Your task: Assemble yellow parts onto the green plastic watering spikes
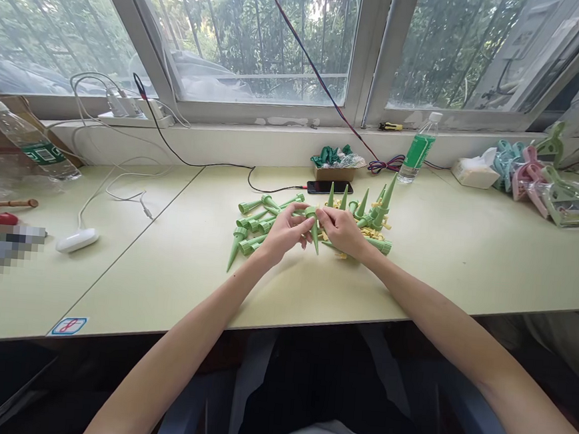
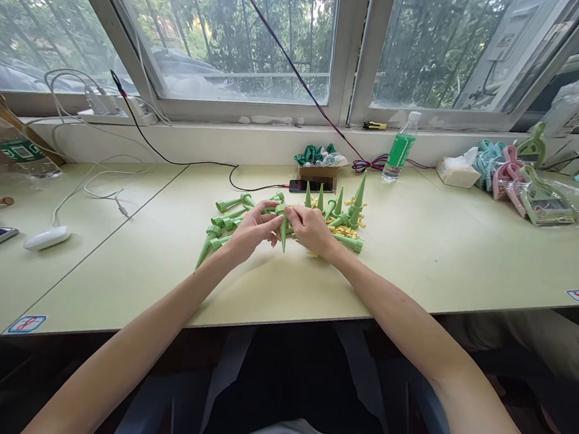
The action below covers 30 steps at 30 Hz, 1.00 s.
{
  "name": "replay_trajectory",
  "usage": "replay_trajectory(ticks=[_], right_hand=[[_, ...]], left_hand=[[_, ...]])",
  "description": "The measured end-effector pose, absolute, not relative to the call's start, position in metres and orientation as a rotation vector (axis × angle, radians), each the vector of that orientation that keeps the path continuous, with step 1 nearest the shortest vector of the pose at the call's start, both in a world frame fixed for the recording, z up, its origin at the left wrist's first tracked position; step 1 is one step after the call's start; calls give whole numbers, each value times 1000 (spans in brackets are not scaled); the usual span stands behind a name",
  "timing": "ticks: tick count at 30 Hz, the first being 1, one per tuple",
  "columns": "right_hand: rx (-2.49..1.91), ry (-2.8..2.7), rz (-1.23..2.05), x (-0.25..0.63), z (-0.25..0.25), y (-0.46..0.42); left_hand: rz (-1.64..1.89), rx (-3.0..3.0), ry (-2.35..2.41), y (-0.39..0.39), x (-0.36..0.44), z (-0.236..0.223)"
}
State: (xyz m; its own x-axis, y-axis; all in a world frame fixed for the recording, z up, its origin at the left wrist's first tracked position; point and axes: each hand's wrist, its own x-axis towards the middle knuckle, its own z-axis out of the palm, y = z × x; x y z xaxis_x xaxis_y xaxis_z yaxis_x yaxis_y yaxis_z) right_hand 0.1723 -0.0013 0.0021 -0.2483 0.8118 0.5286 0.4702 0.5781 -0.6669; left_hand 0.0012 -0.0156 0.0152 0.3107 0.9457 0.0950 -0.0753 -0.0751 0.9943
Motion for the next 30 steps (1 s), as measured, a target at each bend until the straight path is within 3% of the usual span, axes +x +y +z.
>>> replay_trajectory(ticks=[30], right_hand=[[-1018,-1805,797,173,-1,1]], left_hand=[[1228,1758,967,-9,3,0]])
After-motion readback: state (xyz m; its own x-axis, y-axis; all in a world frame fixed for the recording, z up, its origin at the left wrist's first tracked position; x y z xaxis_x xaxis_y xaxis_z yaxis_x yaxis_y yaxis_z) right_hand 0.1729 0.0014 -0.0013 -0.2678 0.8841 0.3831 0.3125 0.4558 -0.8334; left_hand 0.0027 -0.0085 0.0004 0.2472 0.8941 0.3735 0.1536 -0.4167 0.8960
